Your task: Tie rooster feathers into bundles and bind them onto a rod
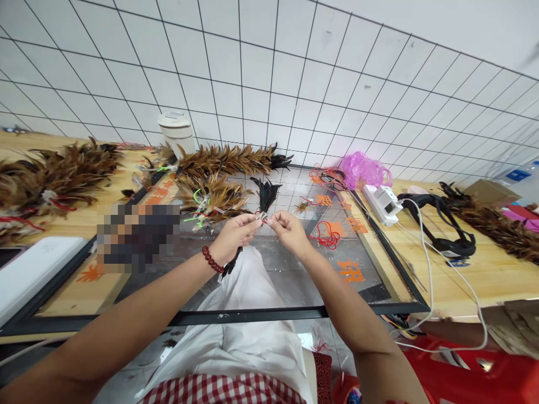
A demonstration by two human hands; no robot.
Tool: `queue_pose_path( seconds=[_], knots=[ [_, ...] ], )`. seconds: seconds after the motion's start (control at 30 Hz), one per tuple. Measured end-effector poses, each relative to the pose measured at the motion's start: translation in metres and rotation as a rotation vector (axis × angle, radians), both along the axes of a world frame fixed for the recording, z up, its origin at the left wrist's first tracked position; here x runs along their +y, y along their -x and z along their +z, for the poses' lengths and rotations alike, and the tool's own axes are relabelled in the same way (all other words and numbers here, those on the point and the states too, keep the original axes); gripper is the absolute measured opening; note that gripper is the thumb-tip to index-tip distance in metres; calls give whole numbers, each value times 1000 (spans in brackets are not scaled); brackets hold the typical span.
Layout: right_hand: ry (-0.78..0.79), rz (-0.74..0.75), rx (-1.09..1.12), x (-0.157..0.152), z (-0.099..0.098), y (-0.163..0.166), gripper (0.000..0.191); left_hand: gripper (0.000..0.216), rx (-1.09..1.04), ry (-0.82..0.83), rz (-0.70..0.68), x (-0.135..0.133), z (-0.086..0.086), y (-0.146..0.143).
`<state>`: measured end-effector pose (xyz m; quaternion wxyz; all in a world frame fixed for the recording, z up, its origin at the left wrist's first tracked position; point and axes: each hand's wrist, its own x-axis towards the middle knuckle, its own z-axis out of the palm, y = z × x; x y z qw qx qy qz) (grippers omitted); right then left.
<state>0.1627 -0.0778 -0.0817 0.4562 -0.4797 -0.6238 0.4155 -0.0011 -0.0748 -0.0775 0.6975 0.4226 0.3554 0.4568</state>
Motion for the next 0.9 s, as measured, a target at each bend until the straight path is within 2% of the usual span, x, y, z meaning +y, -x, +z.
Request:
queue_pose_path(
  seconds=[0.13, 0.33, 0.43, 0.6, 0.8, 0.9],
  knots=[
    [17, 43, 23, -1, 1, 5, 46, 36, -24, -3, 133, 0, -2, -1],
    [91, 16, 70, 2, -4, 7, 49, 22, -103, -15, 77, 1, -4, 1],
    [112, 24, 95, 3, -6, 7, 47, 19, 11, -75, 113, 2, -7, -1],
    [115, 74, 123, 0, -6, 8, 45, 12, 256, -294, 214, 6, -15, -4],
    [84, 28, 133, 0, -1, 5, 42, 12, 489, -502, 205, 5, -20, -2],
    [83, 22, 135, 1, -3, 4, 41, 12, 551, -551, 218, 3, -20, -1]
  ],
)
